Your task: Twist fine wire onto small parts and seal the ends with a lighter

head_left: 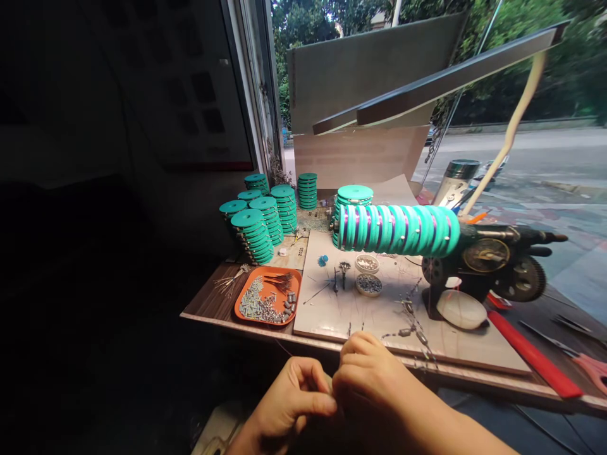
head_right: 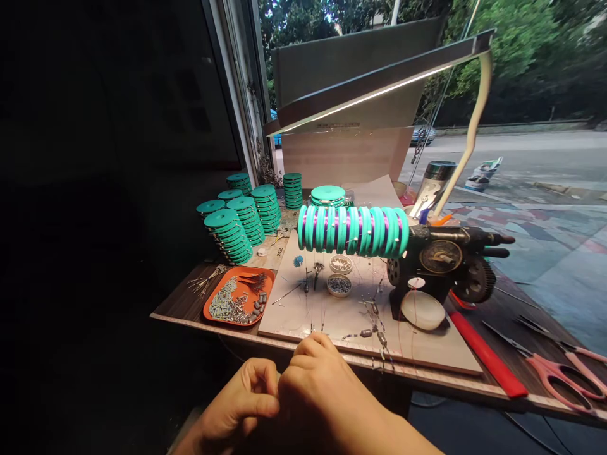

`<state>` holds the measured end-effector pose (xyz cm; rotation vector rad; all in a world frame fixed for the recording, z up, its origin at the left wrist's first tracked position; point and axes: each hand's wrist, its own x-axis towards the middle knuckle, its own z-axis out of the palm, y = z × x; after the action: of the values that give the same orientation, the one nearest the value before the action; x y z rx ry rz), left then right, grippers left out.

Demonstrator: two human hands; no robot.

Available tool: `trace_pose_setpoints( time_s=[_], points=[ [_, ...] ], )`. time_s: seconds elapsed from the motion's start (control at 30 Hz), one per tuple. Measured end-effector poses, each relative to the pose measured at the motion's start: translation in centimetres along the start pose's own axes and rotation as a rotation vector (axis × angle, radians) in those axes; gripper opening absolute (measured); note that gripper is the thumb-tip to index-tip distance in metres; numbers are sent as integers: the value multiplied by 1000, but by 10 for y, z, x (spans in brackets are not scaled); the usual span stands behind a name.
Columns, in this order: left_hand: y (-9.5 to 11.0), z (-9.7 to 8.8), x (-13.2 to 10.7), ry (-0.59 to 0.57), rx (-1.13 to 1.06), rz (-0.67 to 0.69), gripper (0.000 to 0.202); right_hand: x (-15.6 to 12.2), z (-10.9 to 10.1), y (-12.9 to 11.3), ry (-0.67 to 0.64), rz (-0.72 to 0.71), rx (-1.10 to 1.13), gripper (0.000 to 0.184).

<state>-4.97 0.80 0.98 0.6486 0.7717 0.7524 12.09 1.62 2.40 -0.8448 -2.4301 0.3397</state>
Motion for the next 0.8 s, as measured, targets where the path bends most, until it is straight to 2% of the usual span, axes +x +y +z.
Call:
trace_pose_setpoints(
  time_s=[0.17,0.3,0.47,0.6,0.63,0.73,0.8],
  points=[
    [-1,2,0,4,-22,2,23,0,-2,-3,-42,29,29,15],
    [0,4,1,14,-3,6,28,-1,-4,-9,-36,123,113,8],
    [1,6,-1,-17,34,121,42,-2,-11,-16,-50,261,238,8],
    [1,10,-6,23,186,196,50,-2,-19,-16,-138,259,288,37],
    [1,11,-7,41,218,203,51,-1,-20,-16,-163,245,276,38],
    [4,15,-9,99,300,229,51,0,-19,-16,-190,236,232,18],
    [6,17,-10,134,371,251,49,1,-20,-18,-204,276,223,11]
  ],
)
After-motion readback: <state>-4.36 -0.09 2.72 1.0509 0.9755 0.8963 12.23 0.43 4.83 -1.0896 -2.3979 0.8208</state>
